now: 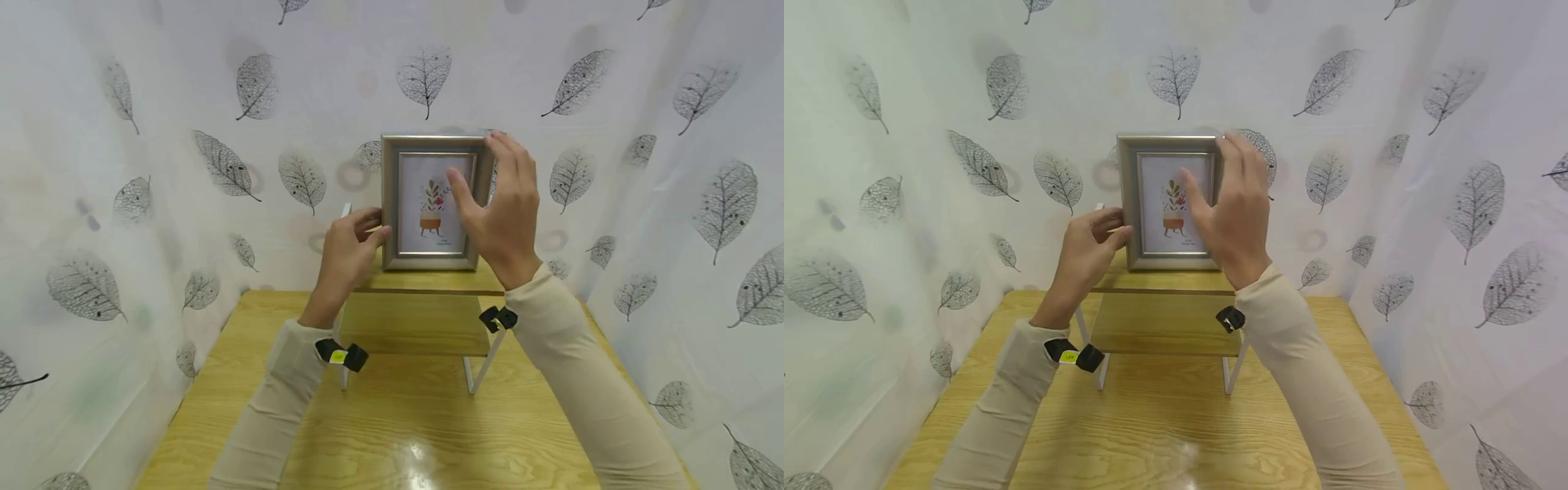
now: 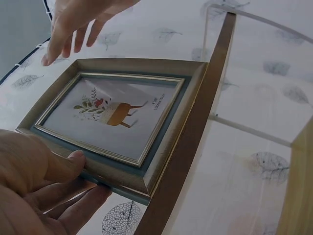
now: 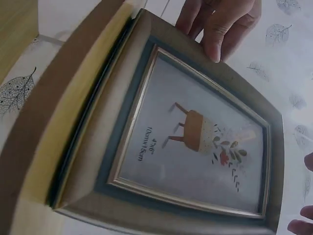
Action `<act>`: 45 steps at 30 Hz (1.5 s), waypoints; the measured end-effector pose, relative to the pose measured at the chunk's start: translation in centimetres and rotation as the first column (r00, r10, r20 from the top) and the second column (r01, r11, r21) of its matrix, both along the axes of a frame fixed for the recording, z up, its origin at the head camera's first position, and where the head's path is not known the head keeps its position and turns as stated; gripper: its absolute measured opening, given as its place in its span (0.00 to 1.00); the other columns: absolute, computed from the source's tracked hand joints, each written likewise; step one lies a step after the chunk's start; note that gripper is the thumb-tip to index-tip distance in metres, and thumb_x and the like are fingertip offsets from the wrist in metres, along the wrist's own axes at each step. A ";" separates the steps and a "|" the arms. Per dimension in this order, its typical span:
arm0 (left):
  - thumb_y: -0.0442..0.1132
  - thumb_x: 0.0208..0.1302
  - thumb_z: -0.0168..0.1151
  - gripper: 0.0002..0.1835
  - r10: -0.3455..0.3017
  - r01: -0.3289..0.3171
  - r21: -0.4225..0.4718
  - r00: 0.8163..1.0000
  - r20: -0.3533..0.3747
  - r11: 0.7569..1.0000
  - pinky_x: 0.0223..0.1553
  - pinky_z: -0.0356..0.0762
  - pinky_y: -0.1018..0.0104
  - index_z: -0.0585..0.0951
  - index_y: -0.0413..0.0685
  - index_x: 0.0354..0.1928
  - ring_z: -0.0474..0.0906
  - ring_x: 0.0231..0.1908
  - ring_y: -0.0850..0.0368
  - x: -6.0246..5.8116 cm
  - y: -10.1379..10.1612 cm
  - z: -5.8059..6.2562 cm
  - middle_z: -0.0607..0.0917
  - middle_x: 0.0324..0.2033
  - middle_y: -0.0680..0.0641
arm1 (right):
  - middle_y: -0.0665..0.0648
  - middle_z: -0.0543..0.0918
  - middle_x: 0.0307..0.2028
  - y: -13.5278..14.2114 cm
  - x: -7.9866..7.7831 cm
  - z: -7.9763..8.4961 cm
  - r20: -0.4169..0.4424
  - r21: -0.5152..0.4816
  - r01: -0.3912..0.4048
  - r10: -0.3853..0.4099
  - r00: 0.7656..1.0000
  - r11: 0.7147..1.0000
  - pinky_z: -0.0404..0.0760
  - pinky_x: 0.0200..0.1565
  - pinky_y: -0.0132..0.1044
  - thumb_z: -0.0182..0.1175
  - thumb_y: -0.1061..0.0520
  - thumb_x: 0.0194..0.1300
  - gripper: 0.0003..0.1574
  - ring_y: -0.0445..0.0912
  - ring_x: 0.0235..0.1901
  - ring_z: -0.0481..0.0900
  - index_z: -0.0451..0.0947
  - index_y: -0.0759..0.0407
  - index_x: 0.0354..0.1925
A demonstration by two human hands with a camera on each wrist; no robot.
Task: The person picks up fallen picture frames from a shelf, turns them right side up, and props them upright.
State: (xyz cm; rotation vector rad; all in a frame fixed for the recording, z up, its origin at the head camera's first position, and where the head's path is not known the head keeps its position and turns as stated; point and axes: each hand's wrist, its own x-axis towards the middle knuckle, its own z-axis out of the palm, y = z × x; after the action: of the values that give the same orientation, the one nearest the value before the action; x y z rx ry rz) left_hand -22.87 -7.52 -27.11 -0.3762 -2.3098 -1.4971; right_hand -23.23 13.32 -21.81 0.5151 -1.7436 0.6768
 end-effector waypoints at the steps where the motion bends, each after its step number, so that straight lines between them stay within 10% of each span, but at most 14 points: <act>1: 0.38 0.60 0.66 0.21 0.000 0.000 0.000 1.000 -0.001 1.000 0.44 0.80 0.68 0.78 0.43 0.56 0.82 0.45 0.53 0.0 0.0 0.0 0.83 0.50 0.45 | 0.67 0.74 0.57 -0.4 -0.1 0.4 0.001 0.023 -0.001 0.001 1.000 1.000 0.60 0.66 0.37 0.62 0.46 0.62 0.36 0.52 0.61 0.67 0.71 0.72 0.57; 9: 0.37 0.60 0.66 0.20 -0.002 0.003 0.013 1.000 -0.020 1.000 0.44 0.81 0.66 0.79 0.42 0.54 0.83 0.45 0.53 0.0 0.1 0.0 0.83 0.50 0.45 | 0.64 0.70 0.62 -3.0 -0.4 2.2 0.096 0.115 -0.015 0.004 0.995 0.993 0.48 0.70 0.37 0.63 0.42 0.60 0.41 0.53 0.67 0.59 0.69 0.69 0.60; 22: 0.38 0.60 0.65 0.19 0.009 -0.009 -0.016 0.999 -0.038 1.000 0.44 0.80 0.69 0.80 0.44 0.54 0.82 0.46 0.56 0.1 0.0 0.1 0.83 0.49 0.47 | 0.63 0.66 0.66 -6.0 -0.9 3.3 0.270 0.351 0.121 -0.224 0.936 0.928 0.39 0.71 0.42 0.51 0.29 0.63 0.50 0.55 0.69 0.57 0.64 0.67 0.65; 45: 0.39 0.60 0.66 0.18 0.070 -0.077 -0.079 0.994 -0.086 0.994 0.42 0.81 0.67 0.81 0.45 0.52 0.84 0.43 0.54 0.2 0.4 0.1 0.85 0.47 0.48 | 0.62 0.79 0.51 -8.1 -1.4 3.2 0.225 0.325 0.196 -0.277 0.934 0.925 0.49 0.70 0.45 0.57 0.27 0.57 0.46 0.56 0.57 0.70 0.74 0.66 0.50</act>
State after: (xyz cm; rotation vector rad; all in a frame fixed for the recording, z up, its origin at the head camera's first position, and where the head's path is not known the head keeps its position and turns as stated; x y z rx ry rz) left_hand -22.63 -7.15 -27.00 -0.3642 -2.2992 -1.3298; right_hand -24.65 5.20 -18.59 0.4175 -2.1415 0.3183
